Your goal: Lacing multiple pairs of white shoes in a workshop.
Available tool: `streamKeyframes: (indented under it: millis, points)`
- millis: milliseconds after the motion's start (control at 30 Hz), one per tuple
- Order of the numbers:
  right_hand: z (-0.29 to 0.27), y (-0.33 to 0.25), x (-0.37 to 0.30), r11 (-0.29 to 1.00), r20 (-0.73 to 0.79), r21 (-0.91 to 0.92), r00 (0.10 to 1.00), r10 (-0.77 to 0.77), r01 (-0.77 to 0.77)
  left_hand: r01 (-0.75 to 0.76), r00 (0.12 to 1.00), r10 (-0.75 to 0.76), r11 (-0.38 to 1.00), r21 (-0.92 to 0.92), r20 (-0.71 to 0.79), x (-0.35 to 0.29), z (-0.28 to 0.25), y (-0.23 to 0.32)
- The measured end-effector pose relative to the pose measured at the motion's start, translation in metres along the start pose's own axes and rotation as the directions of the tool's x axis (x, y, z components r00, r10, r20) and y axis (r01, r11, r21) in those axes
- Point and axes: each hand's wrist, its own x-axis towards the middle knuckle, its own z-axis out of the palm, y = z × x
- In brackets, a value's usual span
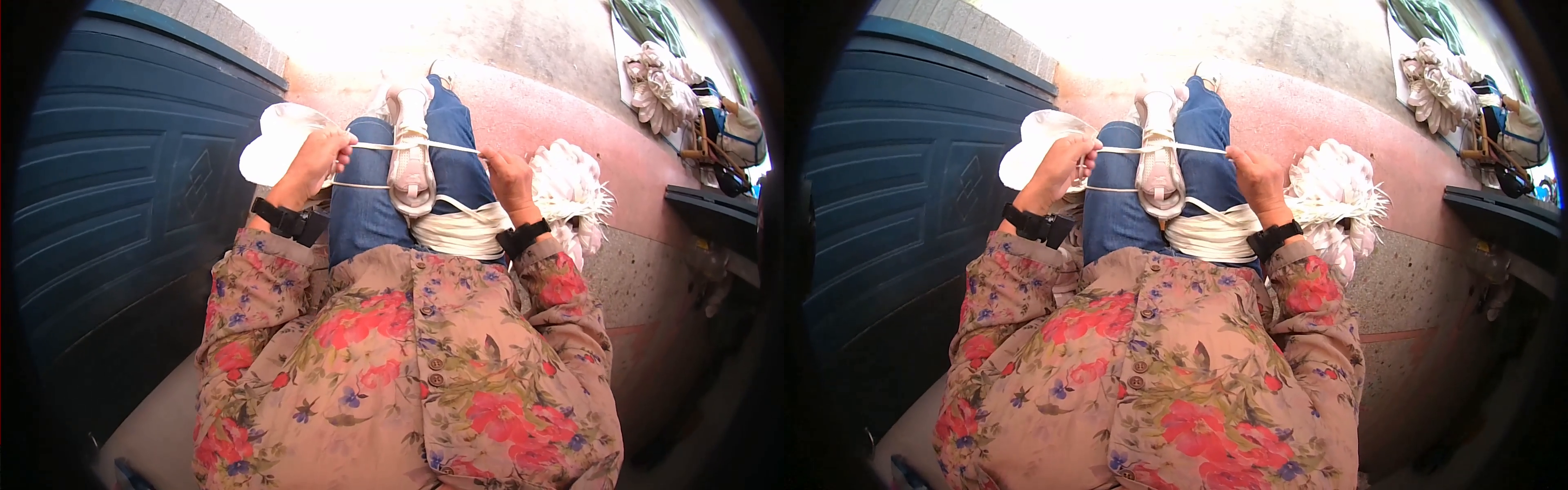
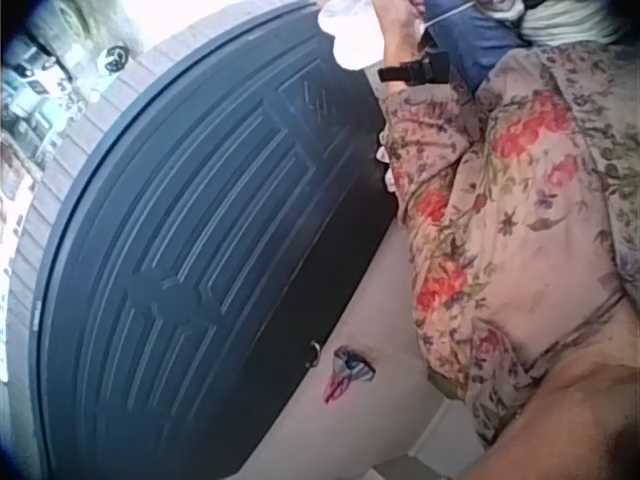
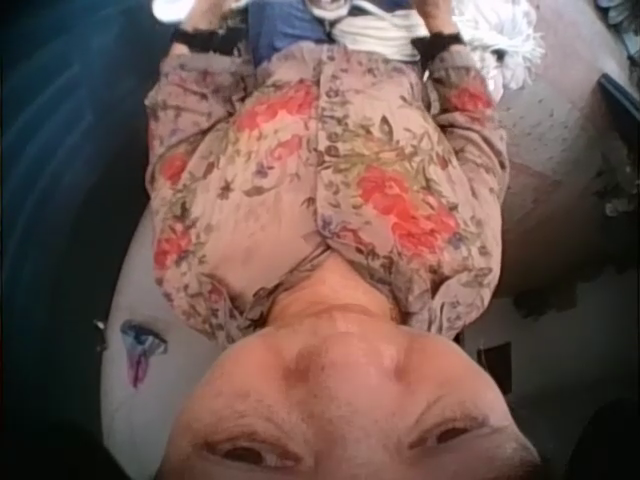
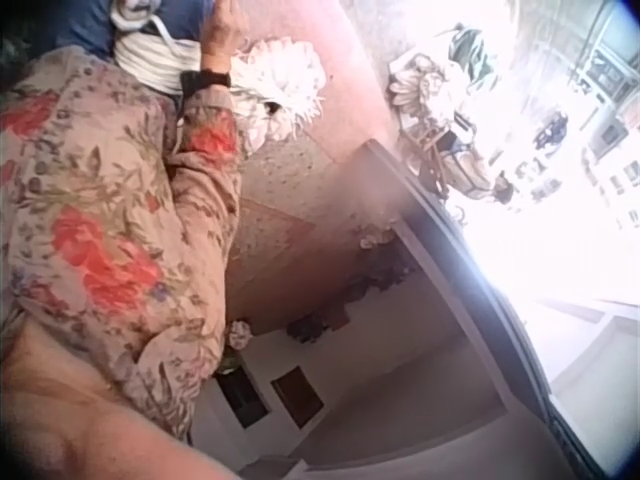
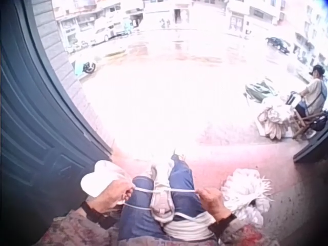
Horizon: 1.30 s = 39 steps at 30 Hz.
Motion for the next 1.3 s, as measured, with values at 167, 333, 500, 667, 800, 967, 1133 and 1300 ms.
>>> streamKeyframes:
  millis: [167, 333, 500, 667, 800, 967, 1133, 1300]
  points:
    - [0.009, 0.010, -0.001, 0.986, 0.091, 0.061, 0.984, 0.151, -0.156, -0.019, 0.997, 0.005, 0.981, 0.193, 0.073, -0.007, 0.023, -0.015]
    - [0.014, 0.020, -0.012, 0.886, 0.085, 0.115, 0.893, 0.441, -0.449, -0.422, 0.804, 0.593, 0.525, 0.739, 0.038, 0.016, 0.035, -0.050]
    - [-0.002, -0.002, 0.004, 0.696, 0.457, 0.260, 0.720, 0.522, -0.670, -0.425, 0.655, 0.739, 0.188, 0.885, 0.158, 0.021, 0.041, -0.045]
    - [0.011, -0.046, 0.019, 0.709, 0.495, 0.389, 0.783, 0.378, -0.588, -0.438, 0.700, 0.697, 0.250, 0.863, 0.154, 0.023, 0.038, -0.051]
    - [0.024, -0.054, 0.028, 0.746, 0.487, 0.398, 0.812, 0.322, -0.534, -0.426, 0.669, 0.724, 0.186, 0.886, 0.169, 0.018, 0.043, -0.048]
    - [0.038, -0.050, 0.025, 0.669, 0.487, 0.461, 0.796, 0.359, -0.583, -0.463, 0.644, 0.738, 0.171, 0.870, 0.198, 0.022, 0.042, -0.051]
    - [0.035, -0.056, 0.034, 0.858, 0.463, 0.209, 0.820, 0.336, -0.469, -0.472, 0.663, 0.722, 0.197, 0.860, 0.198, 0.022, 0.041, -0.053]
    - [0.045, -0.059, 0.037, 0.875, 0.413, 0.144, 0.831, 0.372, -0.463, -0.460, 0.632, 0.745, 0.139, 0.877, 0.213, 0.022, 0.046, -0.050]
